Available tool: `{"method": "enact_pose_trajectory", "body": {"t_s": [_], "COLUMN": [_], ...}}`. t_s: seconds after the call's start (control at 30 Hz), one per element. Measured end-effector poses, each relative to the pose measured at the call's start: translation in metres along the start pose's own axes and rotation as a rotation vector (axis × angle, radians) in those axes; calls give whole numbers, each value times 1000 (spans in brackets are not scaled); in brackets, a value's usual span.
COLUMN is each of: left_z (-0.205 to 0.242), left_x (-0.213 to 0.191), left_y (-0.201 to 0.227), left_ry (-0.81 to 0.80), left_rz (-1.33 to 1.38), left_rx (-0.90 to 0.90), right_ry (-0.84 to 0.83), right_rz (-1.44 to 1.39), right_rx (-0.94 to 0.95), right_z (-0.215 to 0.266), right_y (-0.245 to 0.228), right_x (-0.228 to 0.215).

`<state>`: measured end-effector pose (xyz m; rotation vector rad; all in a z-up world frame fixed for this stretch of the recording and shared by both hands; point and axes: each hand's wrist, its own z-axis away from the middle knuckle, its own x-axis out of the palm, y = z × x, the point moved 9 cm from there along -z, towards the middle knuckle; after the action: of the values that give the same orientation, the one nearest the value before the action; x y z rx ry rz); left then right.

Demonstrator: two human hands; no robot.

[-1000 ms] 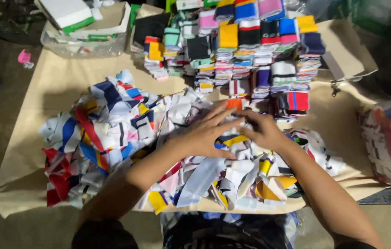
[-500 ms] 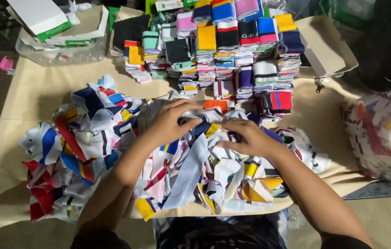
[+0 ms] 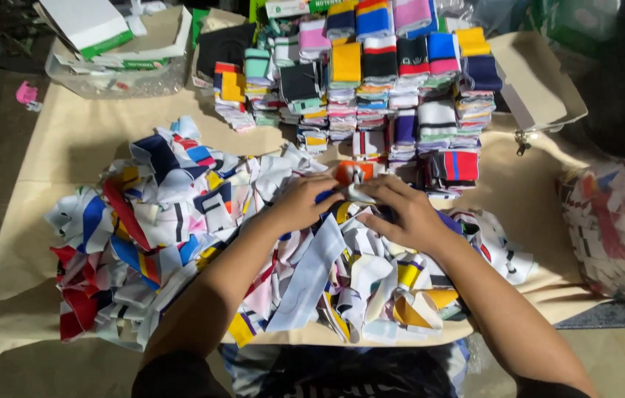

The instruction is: Sorting and folding small fabric scraps into organized, color-coded stacks.

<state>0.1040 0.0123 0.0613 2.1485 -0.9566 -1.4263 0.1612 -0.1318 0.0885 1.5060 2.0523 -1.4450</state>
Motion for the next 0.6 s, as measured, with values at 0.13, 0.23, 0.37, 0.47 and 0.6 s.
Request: {"method": "enact_pose_trajectory", "body": {"t_s": [0.13, 0.23, 0.37, 0.47, 0.6], "left_z": [-1, -5, 5, 3, 7], "left_x": [-2, -17, 8, -3, 3], "left_y": [6, 26, -14, -11, -30], "left_ry": [5, 27, 39, 125, 164], "left_rz": [53, 102, 176, 138, 199], "left_rx": [8, 17, 18, 53, -116], "right_ry": [45, 87, 51, 11, 156], "right_rz": [-86, -19, -3, -179, -154], "right_rx": [-65, -65, -89, 2, 71], "right_z": [2, 1, -4, 5, 25], "right_y": [3, 3, -12, -6, 36], "right_x": [-3, -12, -12, -5, -15]}}
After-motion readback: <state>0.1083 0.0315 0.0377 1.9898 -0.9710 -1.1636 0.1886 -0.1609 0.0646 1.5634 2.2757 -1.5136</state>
